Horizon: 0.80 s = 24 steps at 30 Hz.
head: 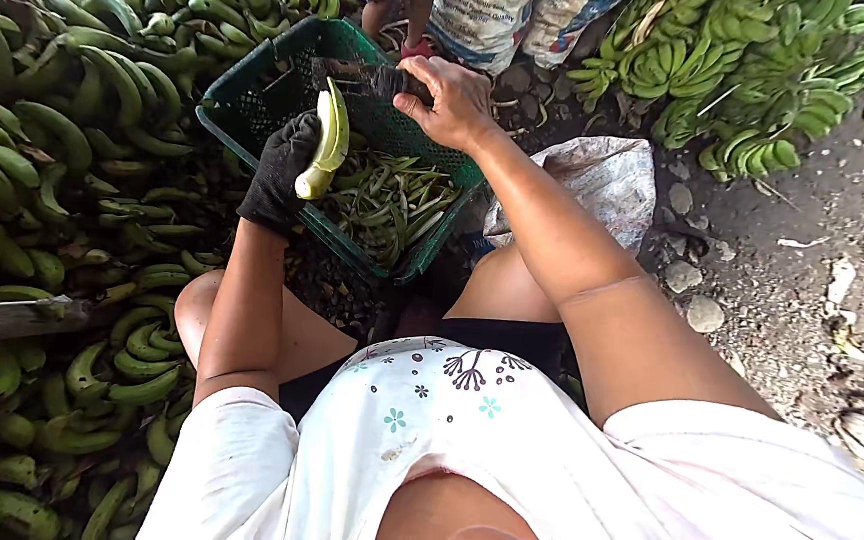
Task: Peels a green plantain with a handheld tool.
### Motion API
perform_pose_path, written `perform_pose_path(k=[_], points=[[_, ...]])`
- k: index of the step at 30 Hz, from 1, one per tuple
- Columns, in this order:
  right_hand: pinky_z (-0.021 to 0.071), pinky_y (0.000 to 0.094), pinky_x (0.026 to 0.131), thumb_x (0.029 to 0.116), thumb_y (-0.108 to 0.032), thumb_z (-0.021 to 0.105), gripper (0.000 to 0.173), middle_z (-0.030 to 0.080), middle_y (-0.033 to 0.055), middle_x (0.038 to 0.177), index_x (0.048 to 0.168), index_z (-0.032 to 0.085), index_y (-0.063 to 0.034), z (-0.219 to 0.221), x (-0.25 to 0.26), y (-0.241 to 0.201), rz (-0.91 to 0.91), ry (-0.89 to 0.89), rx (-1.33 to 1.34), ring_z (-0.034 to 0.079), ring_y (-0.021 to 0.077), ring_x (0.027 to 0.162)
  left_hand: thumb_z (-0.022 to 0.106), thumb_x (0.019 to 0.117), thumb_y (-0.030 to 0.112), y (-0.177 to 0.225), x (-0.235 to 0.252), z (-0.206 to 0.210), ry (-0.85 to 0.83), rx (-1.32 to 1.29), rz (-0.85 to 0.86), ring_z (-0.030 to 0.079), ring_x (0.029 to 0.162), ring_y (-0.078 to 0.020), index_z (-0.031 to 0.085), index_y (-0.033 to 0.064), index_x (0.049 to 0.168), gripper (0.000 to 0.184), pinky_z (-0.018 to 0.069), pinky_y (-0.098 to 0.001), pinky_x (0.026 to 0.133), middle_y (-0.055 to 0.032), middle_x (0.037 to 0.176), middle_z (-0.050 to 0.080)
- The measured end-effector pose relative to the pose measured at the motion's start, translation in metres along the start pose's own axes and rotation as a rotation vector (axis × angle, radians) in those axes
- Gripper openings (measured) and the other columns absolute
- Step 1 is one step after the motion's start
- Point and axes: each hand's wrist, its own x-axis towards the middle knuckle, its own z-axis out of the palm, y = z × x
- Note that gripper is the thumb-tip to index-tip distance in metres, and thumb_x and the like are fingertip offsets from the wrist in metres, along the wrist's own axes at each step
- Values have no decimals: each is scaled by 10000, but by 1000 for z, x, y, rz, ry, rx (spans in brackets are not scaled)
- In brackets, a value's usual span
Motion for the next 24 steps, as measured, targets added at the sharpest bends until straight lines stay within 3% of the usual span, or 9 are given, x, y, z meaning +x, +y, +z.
perform_pose_path(k=[3, 6, 8, 11, 14, 17, 20, 22, 24], points=[[475, 679, 925, 1047, -531, 464, 549, 679, 163, 1305, 1465, 565, -189, -12, 1, 17, 153, -16, 43, 658, 397, 1178, 410, 1106, 230, -2, -2, -6, 2, 84, 20, 694, 820, -69, 613, 73, 1260, 299, 605, -274, 767, 11, 940, 706], [467, 703, 921, 1041, -532, 483, 544, 685, 173, 1291, 1439, 587, -175, -18, -10, 4, 126, -89, 67, 656, 414, 1176, 366, 1116, 232, -7, 11, -7, 135, 34, 130, 687, 856, -69, 568, 61, 1313, 330, 597, -287, 809, 11, 979, 696], [483, 701, 915, 1050, -532, 467, 537, 690, 170, 1278, 1428, 591, -172, -14, -23, -26, 67, -203, 110, 665, 409, 1162, 320, 1120, 237, -15, 25, -5, 226, -76, 280, 674, 942, -83, 509, 42, 1345, 353, 581, -313, 873, -11, 1061, 678], [502, 678, 855, 1073, -528, 423, 515, 724, 179, 1138, 1419, 580, -181, -5, -39, -68, 61, -362, 220, 691, 410, 1070, 286, 1120, 214, -11, 33, 5, 404, -105, 455, 622, 1108, -91, 294, -14, 1513, 455, 540, -290, 976, -87, 1299, 572], [512, 646, 811, 1080, -554, 378, 533, 727, 175, 1078, 1421, 568, -191, -4, -46, -87, 105, -392, 225, 699, 404, 1026, 306, 1116, 199, -7, 41, 11, 577, -118, 600, 586, 1176, -126, 174, -36, 1548, 508, 525, -316, 1009, -142, 1384, 497], [517, 624, 817, 1077, -574, 355, 575, 724, 173, 1125, 1462, 550, -195, -5, -50, -91, 123, -353, 185, 696, 393, 1052, 297, 1121, 222, -4, 43, 18, 663, -141, 666, 566, 1249, -170, 114, -18, 1581, 550, 521, -363, 1038, -171, 1466, 449], [523, 609, 822, 1070, -579, 373, 583, 723, 161, 1162, 1476, 551, -200, -2, -50, -84, 108, -298, 176, 699, 373, 1066, 280, 1123, 201, 0, 42, 24, 650, -150, 681, 569, 1241, -158, 110, -10, 1582, 533, 517, -348, 1039, -162, 1480, 435], [520, 622, 845, 1068, -577, 386, 591, 718, 166, 1201, 1494, 541, -198, 2, -47, -76, 110, -268, 183, 695, 381, 1090, 283, 1116, 181, 0, 37, 25, 529, -102, 648, 574, 1198, -103, 105, -9, 1580, 532, 516, -295, 1020, -132, 1452, 454], [511, 643, 849, 1066, -566, 409, 588, 703, 183, 1222, 1506, 528, -196, 5, -39, -65, 112, -221, 180, 685, 407, 1095, 299, 1099, 174, 0, 33, 26, 328, -125, 567, 626, 1038, -73, 178, -3, 1558, 507, 555, -288, 924, -78, 1279, 568]])
